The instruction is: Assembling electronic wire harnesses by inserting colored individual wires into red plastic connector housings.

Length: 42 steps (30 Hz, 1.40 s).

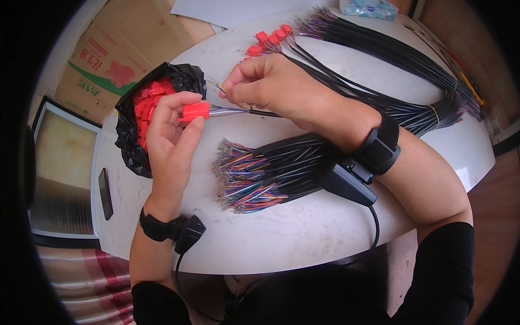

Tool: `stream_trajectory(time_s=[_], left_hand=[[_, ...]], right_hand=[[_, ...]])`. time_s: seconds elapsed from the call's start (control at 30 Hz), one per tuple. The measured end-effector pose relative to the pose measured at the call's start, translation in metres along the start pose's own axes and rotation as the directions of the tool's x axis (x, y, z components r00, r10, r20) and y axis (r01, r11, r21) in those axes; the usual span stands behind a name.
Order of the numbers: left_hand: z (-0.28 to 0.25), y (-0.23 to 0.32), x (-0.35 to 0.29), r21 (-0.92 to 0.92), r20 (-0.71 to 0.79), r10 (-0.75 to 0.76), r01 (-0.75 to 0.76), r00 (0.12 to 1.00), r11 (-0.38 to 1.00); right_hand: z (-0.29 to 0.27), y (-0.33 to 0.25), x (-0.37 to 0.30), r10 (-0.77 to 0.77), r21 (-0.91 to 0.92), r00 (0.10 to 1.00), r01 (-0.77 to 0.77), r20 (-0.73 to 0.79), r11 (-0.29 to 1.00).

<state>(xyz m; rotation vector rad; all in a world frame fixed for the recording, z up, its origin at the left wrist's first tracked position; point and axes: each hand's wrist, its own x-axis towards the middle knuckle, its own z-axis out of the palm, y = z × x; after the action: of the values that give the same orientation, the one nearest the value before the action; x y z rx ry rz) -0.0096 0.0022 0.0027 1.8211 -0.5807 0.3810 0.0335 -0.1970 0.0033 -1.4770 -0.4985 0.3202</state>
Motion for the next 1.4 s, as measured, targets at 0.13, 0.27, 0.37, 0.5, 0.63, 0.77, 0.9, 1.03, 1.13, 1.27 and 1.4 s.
stream_trajectory(time_s=[0.13, 0.27, 0.37, 0.5, 0.63, 0.77, 0.9, 1.03, 1.13, 1.27, 1.4], left_hand=[[0.002, 0.004, -0.002, -0.061, 0.020, -0.009, 0.010, 1.000, 0.998], [0.001, 0.008, -0.003, -0.123, 0.044, -0.060, 0.065, 0.997, 0.990], [0.000, 0.009, -0.003, -0.154, 0.069, -0.097, 0.106, 0.993, 0.982], [0.000, 0.006, -0.001, -0.300, 0.078, -0.261, 0.272, 0.962, 0.914], [0.001, 0.004, 0.001, -0.318, 0.088, -0.346, 0.355, 0.934, 0.879], [0.003, 0.003, 0.000, -0.345, 0.078, -0.307, 0.315, 0.948, 0.884], [0.002, 0.003, 0.000, -0.330, 0.096, -0.304, 0.319, 0.948, 0.888], [0.002, 0.002, 0.000, -0.347, 0.087, -0.296, 0.307, 0.951, 0.886], [0.001, 0.001, 0.000, -0.348, 0.092, -0.294, 0.307, 0.951, 0.886], [0.000, 0.001, 0.000, -0.343, 0.117, -0.313, 0.334, 0.943, 0.878], [0.000, 0.000, -0.001, -0.329, 0.121, -0.300, 0.323, 0.946, 0.887]], right_hand=[[0.001, -0.003, -0.002, -0.048, 0.011, 0.999, 0.048, 0.012, 0.999], [0.003, -0.004, -0.002, -0.057, 0.043, 0.997, 0.054, 0.057, 0.998], [0.002, -0.005, -0.003, -0.028, 0.048, 0.996, 0.024, 0.083, 0.999], [0.004, -0.005, -0.002, -0.030, 0.029, 0.991, 0.027, 0.129, 0.999], [0.006, -0.007, -0.005, -0.038, -0.043, 0.986, 0.046, 0.165, 0.998], [0.009, -0.009, -0.007, -0.040, -0.139, 0.982, 0.066, 0.185, 0.988], [0.011, -0.010, -0.008, -0.007, -0.135, 0.990, 0.026, 0.143, 0.991], [0.010, -0.010, -0.007, 0.016, -0.074, 0.993, -0.007, 0.118, 0.997], [0.008, -0.009, -0.006, 0.020, -0.056, 0.992, -0.013, 0.123, 0.998], [0.009, -0.007, -0.006, 0.001, -0.070, 0.994, 0.007, 0.114, 0.998], [0.010, -0.004, -0.005, -0.025, -0.067, 0.994, 0.033, 0.111, 0.997]])
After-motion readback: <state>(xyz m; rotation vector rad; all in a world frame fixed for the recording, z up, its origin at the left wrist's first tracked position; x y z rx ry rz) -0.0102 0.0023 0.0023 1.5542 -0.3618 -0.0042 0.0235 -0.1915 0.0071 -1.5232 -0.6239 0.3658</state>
